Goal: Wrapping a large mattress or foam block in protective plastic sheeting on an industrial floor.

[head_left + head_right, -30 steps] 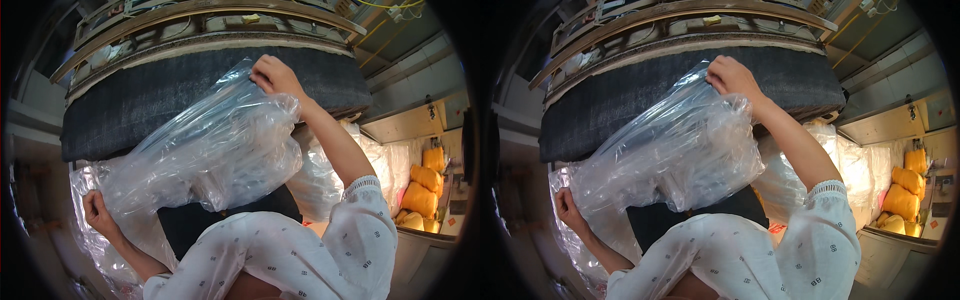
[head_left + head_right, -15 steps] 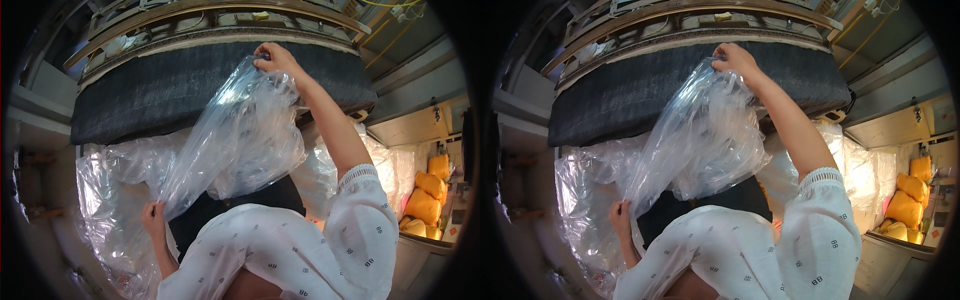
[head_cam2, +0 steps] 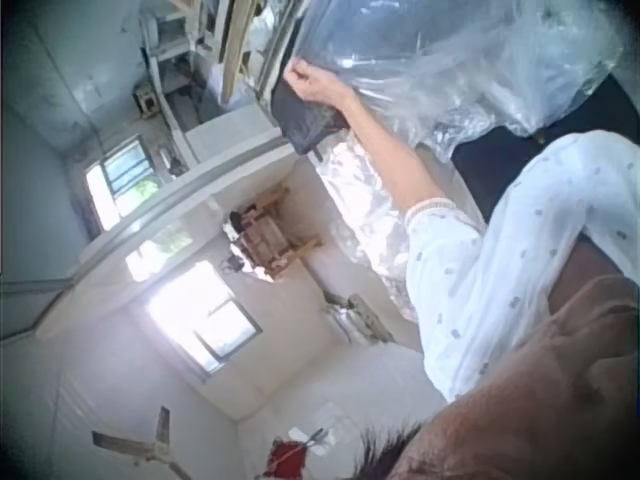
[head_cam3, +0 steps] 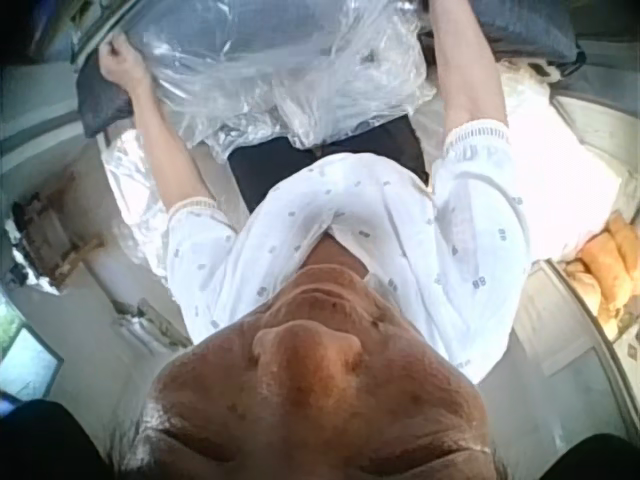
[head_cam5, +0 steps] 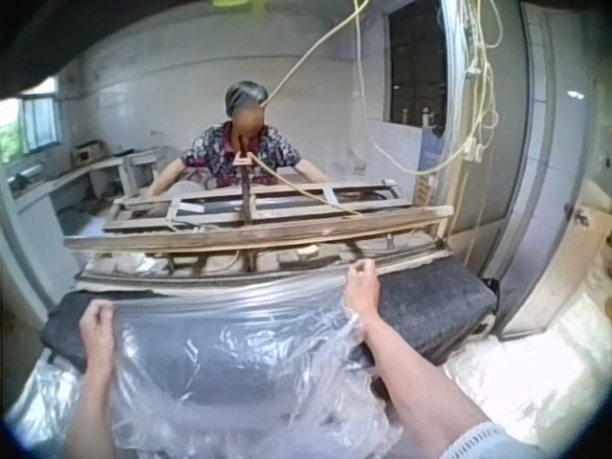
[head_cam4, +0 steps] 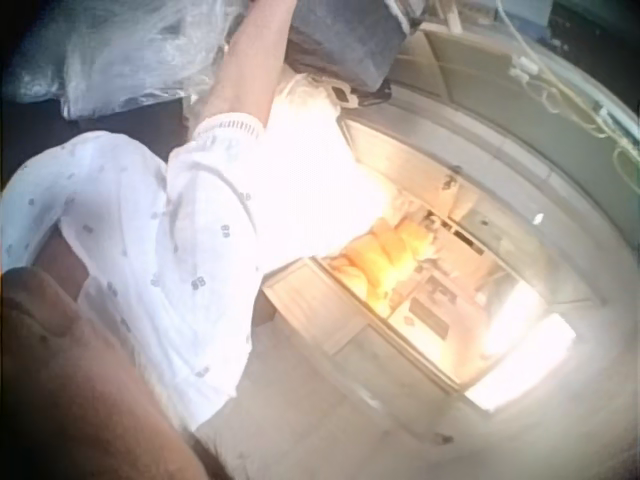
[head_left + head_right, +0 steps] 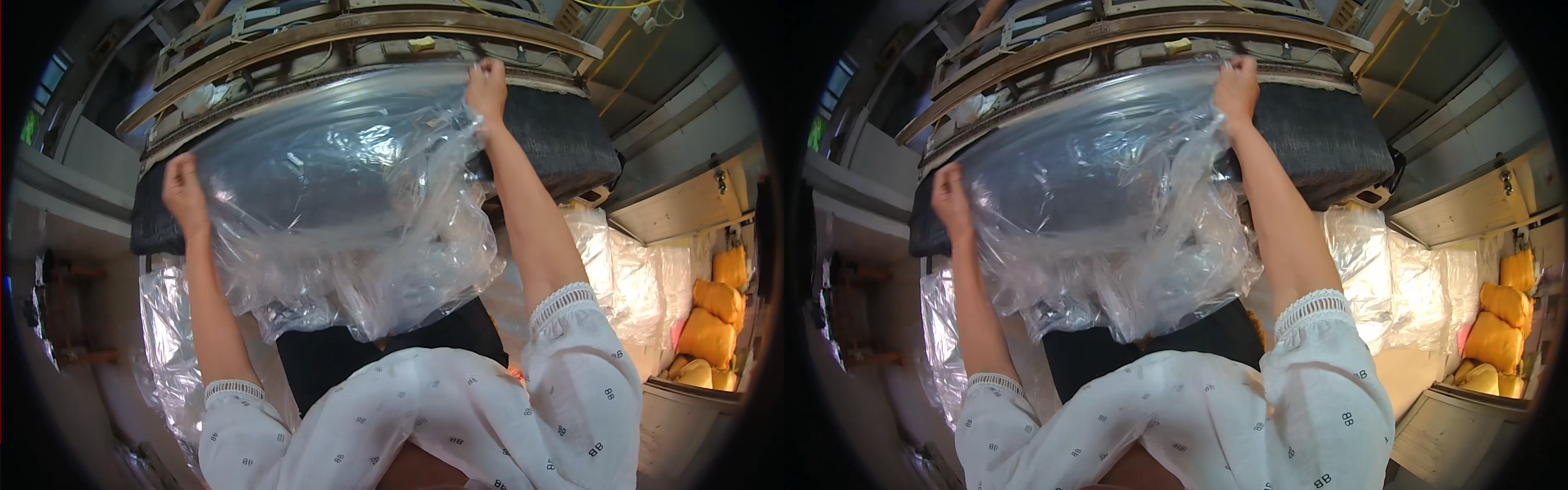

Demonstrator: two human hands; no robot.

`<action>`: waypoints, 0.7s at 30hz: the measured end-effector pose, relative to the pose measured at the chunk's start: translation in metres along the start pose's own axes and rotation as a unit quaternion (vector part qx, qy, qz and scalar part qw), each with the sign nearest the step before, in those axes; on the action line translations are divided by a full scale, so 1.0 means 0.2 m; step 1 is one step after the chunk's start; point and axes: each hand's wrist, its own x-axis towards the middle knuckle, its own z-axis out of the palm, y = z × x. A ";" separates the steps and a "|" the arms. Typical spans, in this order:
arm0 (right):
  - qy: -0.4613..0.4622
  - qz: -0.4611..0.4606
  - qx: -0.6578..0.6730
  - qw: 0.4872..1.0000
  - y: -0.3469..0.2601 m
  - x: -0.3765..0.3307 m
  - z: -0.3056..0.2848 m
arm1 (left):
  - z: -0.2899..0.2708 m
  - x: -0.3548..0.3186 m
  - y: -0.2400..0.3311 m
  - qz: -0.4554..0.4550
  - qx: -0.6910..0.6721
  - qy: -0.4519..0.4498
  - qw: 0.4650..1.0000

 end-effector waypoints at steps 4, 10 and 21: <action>-0.002 -0.006 0.010 1.000 0.11 0.00 0.05 | 0.17 0.11 -0.25 -0.130 0.014 -0.023 0.991; -0.038 -0.014 -0.162 0.986 0.13 0.12 0.06 | 0.36 0.29 -0.31 -0.125 0.052 -0.020 0.991; 0.005 0.035 -0.221 0.975 0.08 0.13 0.07 | 0.40 0.33 -0.22 -0.145 0.269 -0.051 0.951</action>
